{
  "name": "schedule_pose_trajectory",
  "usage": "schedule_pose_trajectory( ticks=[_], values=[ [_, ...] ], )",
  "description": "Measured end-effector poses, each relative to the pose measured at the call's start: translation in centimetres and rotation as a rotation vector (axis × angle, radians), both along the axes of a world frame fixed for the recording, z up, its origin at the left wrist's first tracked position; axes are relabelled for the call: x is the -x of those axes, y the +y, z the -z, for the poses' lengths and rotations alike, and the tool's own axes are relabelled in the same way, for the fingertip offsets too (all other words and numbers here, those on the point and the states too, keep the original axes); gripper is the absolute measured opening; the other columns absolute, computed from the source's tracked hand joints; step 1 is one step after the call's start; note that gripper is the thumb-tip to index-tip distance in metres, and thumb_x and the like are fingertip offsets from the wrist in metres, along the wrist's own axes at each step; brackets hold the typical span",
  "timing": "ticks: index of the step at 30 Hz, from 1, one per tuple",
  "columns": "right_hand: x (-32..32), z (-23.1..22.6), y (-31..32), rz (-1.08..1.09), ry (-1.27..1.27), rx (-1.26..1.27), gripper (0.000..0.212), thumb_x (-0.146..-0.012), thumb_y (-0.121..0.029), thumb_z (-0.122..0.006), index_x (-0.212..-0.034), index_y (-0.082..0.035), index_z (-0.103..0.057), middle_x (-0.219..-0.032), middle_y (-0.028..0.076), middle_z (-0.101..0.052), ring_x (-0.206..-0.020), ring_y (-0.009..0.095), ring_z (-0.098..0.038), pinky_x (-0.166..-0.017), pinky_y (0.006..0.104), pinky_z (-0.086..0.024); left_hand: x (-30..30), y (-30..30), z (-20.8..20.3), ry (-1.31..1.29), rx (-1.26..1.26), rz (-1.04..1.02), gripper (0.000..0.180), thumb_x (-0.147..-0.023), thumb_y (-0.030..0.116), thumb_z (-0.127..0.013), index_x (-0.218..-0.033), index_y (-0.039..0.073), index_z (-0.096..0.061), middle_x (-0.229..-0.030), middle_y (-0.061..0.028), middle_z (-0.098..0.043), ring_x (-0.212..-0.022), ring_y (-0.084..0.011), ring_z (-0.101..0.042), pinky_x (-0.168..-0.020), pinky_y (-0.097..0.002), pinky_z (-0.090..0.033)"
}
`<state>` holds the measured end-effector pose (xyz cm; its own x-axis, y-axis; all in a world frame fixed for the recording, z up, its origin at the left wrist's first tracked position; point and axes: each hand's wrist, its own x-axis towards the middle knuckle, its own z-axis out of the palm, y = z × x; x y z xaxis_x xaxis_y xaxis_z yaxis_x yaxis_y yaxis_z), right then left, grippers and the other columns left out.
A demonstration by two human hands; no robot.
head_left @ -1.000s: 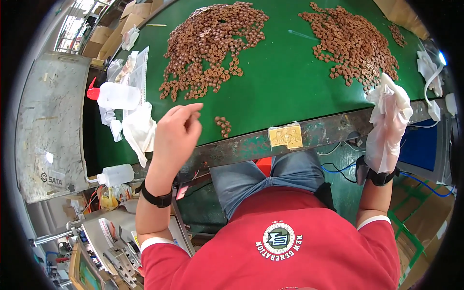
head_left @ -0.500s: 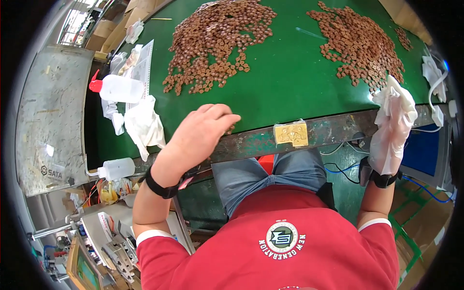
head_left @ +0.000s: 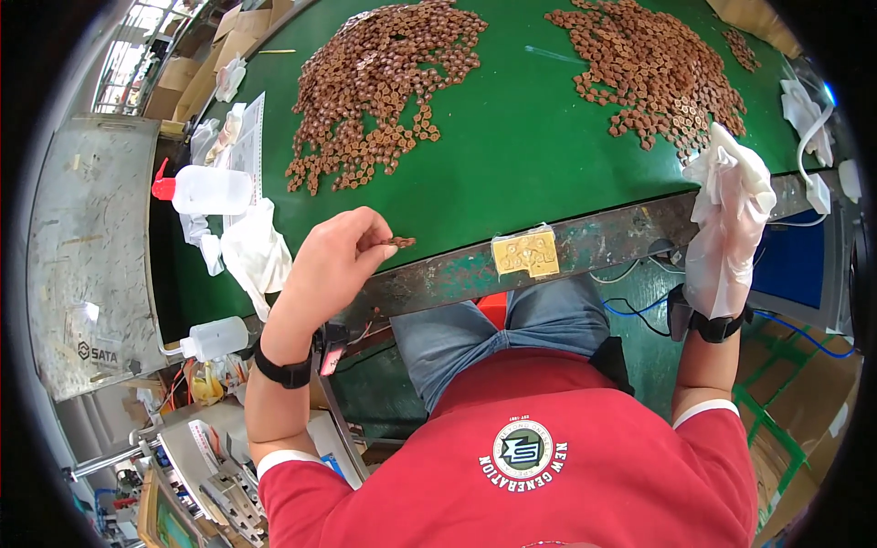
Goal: The person wipes a small rectangular object with a cloth, then picks up small brown components one by one and places them onto the object. After assembling several pieces, they spray the cloth with a bottle and continue cleaning and arranging the components.
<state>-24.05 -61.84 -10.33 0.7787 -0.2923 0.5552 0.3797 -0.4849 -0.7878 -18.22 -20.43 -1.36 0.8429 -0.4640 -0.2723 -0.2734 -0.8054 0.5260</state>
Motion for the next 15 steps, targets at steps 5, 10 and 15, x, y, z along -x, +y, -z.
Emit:
schedule_pose_trajectory(
  ticks=[5, 10, 15],
  values=[
    [0.2, 0.2, -0.2, -0.016, 0.07, -0.074, 0.037, -0.095, -0.024, -0.059, -0.12, 0.004, -0.063, -0.099, 0.005, -0.063, -0.085, 0.011, -0.056, -0.076, 0.0244, -0.043, 2.1, -4.2, -0.5, 0.014, 0.329, -0.003, 0.011, -0.08, 0.005, -0.067, -0.089, -0.001, -0.062, -0.079, -0.0131, -0.062, -0.07, -0.0274, -0.062, -0.064, -0.0346, -0.05],
    [-0.2, 0.0, 0.4, -0.031, -0.05, -0.037, 0.027, -0.094, -0.012, -0.056, -0.115, 0.003, -0.065, -0.091, 0.005, -0.064, -0.079, 0.01, -0.055, -0.069, 0.0224, -0.041, 2.0, -7.9, 0.7, -0.074, 0.355, 0.217, 0.012, -0.081, 0.007, -0.067, -0.09, 0.001, -0.064, -0.079, -0.0127, -0.062, -0.072, -0.0276, -0.061, -0.066, -0.035, -0.05],
    [-0.2, 0.0, 0.6, -0.041, -0.073, -0.037, 0.027, -0.094, -0.012, -0.056, -0.115, 0.003, -0.065, -0.091, 0.005, -0.064, -0.079, 0.01, -0.055, -0.07, 0.0227, -0.041, 2.1, -8.7, 2.6, -0.274, 0.25, 0.309, 0.017, -0.08, 0.01, -0.068, -0.095, 0.002, -0.065, -0.087, -0.0105, -0.063, -0.081, -0.0271, -0.062, -0.073, -0.0351, -0.05]
  ],
)
